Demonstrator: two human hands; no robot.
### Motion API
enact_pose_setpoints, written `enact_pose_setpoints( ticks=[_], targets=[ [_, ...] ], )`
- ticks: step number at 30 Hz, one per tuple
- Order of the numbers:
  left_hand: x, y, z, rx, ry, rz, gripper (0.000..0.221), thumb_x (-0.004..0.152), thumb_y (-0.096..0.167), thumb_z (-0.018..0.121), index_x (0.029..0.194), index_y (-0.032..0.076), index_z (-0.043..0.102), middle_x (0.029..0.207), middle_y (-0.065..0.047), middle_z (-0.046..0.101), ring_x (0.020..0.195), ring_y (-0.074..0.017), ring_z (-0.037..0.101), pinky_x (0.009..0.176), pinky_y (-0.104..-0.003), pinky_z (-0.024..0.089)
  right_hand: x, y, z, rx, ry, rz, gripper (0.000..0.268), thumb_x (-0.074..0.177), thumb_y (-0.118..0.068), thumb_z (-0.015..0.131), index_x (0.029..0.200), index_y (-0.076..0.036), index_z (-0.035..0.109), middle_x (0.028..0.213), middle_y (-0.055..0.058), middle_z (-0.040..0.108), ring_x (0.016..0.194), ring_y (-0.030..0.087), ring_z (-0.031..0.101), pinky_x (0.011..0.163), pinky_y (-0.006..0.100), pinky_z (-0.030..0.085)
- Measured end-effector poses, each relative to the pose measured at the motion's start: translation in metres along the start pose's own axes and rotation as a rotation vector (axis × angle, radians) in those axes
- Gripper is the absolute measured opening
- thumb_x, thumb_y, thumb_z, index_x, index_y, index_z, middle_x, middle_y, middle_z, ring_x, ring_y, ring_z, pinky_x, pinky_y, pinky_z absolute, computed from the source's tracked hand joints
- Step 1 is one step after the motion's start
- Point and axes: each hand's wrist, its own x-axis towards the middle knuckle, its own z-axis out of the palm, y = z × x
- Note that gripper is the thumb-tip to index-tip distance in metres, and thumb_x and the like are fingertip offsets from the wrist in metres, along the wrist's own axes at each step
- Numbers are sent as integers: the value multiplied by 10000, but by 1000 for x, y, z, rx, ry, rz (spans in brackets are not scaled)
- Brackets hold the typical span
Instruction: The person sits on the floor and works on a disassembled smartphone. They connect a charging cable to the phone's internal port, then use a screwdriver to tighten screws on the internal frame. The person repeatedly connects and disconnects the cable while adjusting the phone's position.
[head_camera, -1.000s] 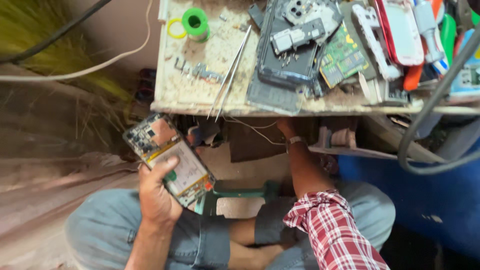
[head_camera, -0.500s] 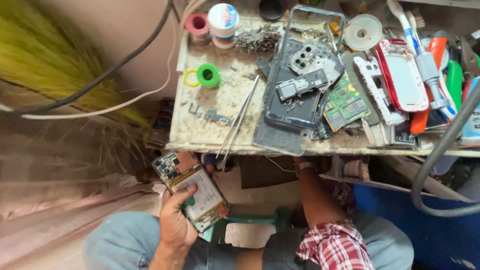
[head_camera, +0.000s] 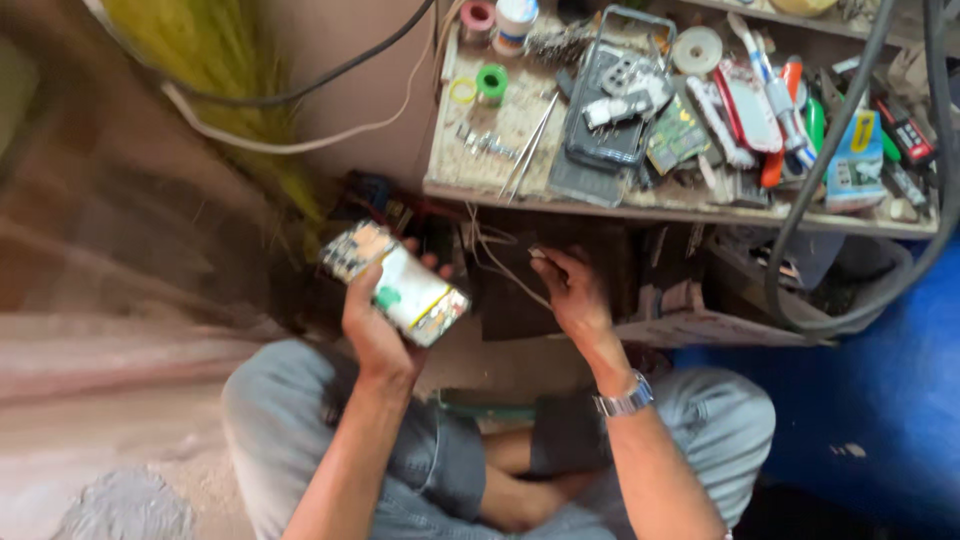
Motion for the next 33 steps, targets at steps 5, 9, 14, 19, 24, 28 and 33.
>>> enact_pose_setpoints(
  ticks=[5,9,14,19,24,28,33],
  targets=[
    [4,-1,-8,-100,5,39,475,1004,333,485,1264,-52,580,1127,-182,684,993,-332,686,979,-553,577,-65,-131,-24,62,-66,-142,213,977,-184,723,1132,-40,750,786,58,606,679,158,556,604,307,446],
    [1,1,-8,-120,-40,19,486,998,329,483,1246,-79,575,1071,-217,681,991,-374,693,989,-541,578,-89,-173,-17,37,-44,-157,220,969,-174,729,1140,-38,757,755,56,578,632,148,526,564,308,432],
    [-3,2,-2,-116,-78,-51,509,970,328,468,1260,-77,577,1057,-240,698,1007,-406,700,961,-498,574,-88,-183,-11,20,-13,-162,229,953,-179,747,1132,-36,756,733,60,564,584,145,499,513,306,404],
    [-10,0,0,-92,-117,-42,508,982,326,453,1275,-73,569,1064,-236,693,1024,-409,699,943,-495,573,-83,-182,-5,25,5,-197,226,969,-188,743,1130,-29,746,755,56,575,597,136,512,526,300,414],
    [-14,3,5,-114,-145,-18,512,993,321,439,1295,-75,559,1070,-232,683,1031,-399,692,952,-493,565,-83,-183,-5,19,-18,-179,219,962,-187,747,1112,-27,752,738,56,573,586,144,505,520,305,407],
    [-18,4,8,-75,-137,39,507,998,309,423,1317,-67,540,1064,-230,672,1029,-386,681,976,-490,561,-82,-181,-3,17,-6,-179,212,969,-185,743,1114,-30,751,746,55,572,603,146,515,534,303,419],
    [-24,7,16,-55,-161,95,468,998,273,413,1312,-56,525,1040,-217,657,1004,-367,675,978,-497,563,-83,-182,-2,8,-36,-121,199,961,-180,744,1094,-32,753,733,58,574,584,146,527,515,308,422]
  ],
)
